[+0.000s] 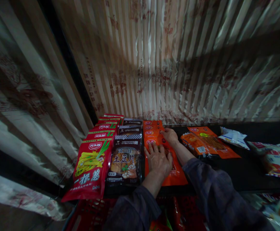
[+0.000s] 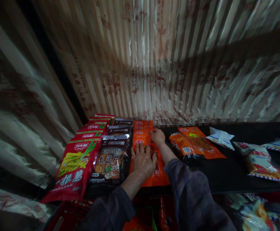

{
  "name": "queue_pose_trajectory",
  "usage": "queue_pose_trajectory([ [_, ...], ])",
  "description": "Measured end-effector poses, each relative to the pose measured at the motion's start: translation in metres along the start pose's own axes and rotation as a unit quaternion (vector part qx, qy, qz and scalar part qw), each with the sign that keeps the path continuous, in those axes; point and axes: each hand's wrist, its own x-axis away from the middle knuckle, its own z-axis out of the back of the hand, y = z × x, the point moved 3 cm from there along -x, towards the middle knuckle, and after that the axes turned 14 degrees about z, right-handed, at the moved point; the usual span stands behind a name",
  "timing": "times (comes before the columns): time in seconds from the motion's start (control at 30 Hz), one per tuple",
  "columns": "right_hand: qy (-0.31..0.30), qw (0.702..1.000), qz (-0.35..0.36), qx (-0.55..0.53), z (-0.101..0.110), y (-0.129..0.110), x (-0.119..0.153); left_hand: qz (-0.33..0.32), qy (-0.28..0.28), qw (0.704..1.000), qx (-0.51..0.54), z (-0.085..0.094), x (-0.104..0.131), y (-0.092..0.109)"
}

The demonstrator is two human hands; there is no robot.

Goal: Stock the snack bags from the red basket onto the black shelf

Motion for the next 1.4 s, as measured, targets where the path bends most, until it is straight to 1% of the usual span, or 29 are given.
queue_pose_trajectory([
  [0.1, -0.004, 1.0, -0.017, 0.011, 0.002, -0.003, 0.0, -0.001, -0.001, 1.0, -0.002, 0.0, 0.0, -0.001],
  [0.3, -0.006, 0.999, -0.025, 0.029, 0.004, -0.005, -0.001, 0.001, -0.004, 1.0, -0.001, 0.001, 0.0, -0.001],
  [0.43, -0.002, 0.999, -0.029, 0.034, 0.006, -0.008, -0.001, 0.0, 0.004, 1.0, -0.004, 0.0, 0.0, -0.001],
  [0.6, 0.005, 0.999, -0.022, 0.038, 0.007, -0.011, 0.001, 0.002, 0.013, 1.0, 0.003, -0.001, 0.0, -0.001],
  [0.8, 0.016, 0.999, -0.017, 0.033, 0.007, -0.012, 0.003, 0.001, 0.001, 1.0, 0.004, -0.002, 0.0, -0.001],
  [0.97, 0.037, 0.999, -0.023, 0.012, 0.007, -0.011, 0.0, 0.001, 0.0, 1.0, 0.006, -0.001, 0.0, -0.001],
  [1.1, 0.038, 0.998, -0.044, -0.004, 0.008, -0.008, -0.002, -0.002, -0.005, 1.0, 0.008, 0.0, 0.001, -0.001],
  [1.23, 0.04, 0.997, -0.062, -0.009, 0.01, -0.001, -0.006, -0.004, 0.002, 1.0, 0.004, 0.0, 0.001, -0.002],
  [1.4, 0.054, 0.997, -0.053, -0.012, 0.005, 0.014, -0.011, -0.007, 0.013, 1.0, 0.0, 0.0, 0.001, -0.001],
])
